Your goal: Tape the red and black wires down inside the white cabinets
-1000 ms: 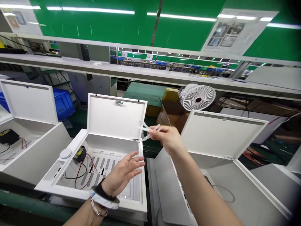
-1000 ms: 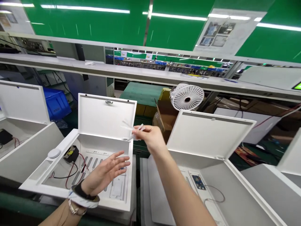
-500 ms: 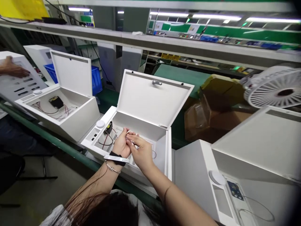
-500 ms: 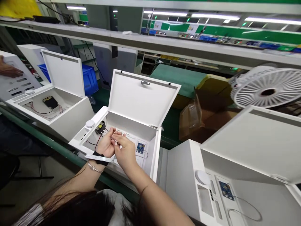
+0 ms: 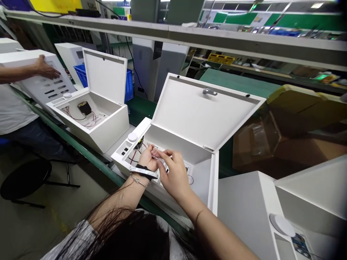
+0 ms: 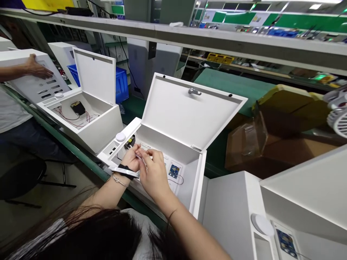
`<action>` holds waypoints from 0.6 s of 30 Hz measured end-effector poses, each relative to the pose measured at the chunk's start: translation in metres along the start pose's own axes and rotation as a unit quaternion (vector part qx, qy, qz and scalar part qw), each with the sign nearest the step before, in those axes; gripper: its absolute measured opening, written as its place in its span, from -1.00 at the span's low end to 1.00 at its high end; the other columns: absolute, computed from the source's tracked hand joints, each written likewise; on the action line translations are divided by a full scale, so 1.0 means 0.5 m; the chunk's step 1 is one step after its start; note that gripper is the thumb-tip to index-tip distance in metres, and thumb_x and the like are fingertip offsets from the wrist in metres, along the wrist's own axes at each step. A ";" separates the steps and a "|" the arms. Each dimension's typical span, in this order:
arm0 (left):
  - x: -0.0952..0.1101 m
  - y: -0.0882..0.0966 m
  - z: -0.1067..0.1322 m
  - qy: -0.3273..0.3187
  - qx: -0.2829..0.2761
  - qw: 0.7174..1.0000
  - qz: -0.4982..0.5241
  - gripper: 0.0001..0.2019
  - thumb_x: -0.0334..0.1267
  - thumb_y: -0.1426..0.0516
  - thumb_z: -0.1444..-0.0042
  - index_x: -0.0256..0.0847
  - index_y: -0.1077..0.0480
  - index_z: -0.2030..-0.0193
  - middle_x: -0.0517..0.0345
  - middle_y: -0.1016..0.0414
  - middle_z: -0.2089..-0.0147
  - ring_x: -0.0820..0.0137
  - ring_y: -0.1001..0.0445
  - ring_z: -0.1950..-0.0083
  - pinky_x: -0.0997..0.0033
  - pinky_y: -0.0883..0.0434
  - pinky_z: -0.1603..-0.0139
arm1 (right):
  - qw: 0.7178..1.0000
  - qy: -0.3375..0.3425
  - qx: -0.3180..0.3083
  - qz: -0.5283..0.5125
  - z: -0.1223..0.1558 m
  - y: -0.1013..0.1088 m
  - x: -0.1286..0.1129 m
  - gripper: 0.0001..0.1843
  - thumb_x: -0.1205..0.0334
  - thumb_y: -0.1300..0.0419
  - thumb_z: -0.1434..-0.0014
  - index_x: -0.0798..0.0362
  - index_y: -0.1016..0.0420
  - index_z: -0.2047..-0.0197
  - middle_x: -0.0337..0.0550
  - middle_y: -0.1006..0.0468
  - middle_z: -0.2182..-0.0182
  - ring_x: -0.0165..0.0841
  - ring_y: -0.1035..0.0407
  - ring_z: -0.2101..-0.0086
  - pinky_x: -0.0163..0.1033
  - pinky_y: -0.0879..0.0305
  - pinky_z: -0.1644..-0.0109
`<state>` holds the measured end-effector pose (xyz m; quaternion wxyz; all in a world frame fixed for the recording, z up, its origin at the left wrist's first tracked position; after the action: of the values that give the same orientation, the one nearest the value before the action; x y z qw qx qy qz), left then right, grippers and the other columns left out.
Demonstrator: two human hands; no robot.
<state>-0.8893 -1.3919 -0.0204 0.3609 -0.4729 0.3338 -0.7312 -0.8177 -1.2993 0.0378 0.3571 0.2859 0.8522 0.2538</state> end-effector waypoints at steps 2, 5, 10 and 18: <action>-0.001 -0.003 0.003 0.024 -0.004 0.999 0.028 -0.74 -0.21 -0.07 -0.27 -0.29 -0.27 0.43 0.37 -0.13 0.57 0.64 -0.08 0.62 0.62 -0.18 0.63 | 0.999 0.043 -0.010 -0.027 0.000 0.018 -0.027 -0.66 0.33 -0.11 -0.24 0.02 -0.47 -0.08 0.03 -0.44 0.07 -0.19 -0.32 0.03 0.02 -0.34 -0.05; -0.006 -0.017 0.014 0.046 -0.024 0.997 0.058 -0.71 -0.22 -0.03 -0.29 -0.28 -0.26 0.46 0.37 -0.10 0.58 0.64 -0.07 0.62 0.64 -0.14 0.64 | 0.984 0.132 -0.106 -0.063 0.000 0.032 -0.087 -0.57 0.29 -0.11 -0.25 0.02 -0.36 -0.19 0.02 -0.45 -0.02 -0.17 -0.25 -0.11 0.06 -0.24 -0.18; -0.011 -0.045 0.034 0.041 -0.039 0.994 0.097 -0.77 -0.28 -0.05 -0.28 -0.29 -0.28 0.42 0.39 -0.07 0.59 0.64 -0.08 0.62 0.65 -0.16 0.64 | 0.930 0.277 -0.231 -0.065 0.022 0.015 -0.169 -0.68 0.28 -0.04 -0.30 0.05 -0.40 -0.10 -0.06 -0.54 0.11 -0.28 -0.33 -0.06 -0.06 -0.15 -0.26; 0.023 -0.036 0.001 0.030 -0.016 0.991 0.131 -0.78 -0.26 -0.06 -0.28 -0.32 -0.30 0.39 0.39 -0.10 0.57 0.66 -0.08 0.64 0.66 -0.14 0.66 | 0.883 0.204 -0.346 -0.244 0.053 0.067 -0.176 -0.79 0.35 0.01 -0.30 0.07 -0.43 0.11 -0.20 -0.58 0.40 -0.46 -0.43 0.41 -0.39 -0.33 0.27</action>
<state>-0.8962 -1.3921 -0.0002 0.4357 -0.4086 0.4157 -0.6859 -0.7360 -1.3285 0.0836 0.3019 -0.1310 0.8072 0.4899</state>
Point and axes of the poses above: each hand's wrist, its own z-axis away from the middle knuckle, its own y-axis out of the back of the hand, x = y × z, the point moved 4 cm from there along -z, towards the middle knuckle
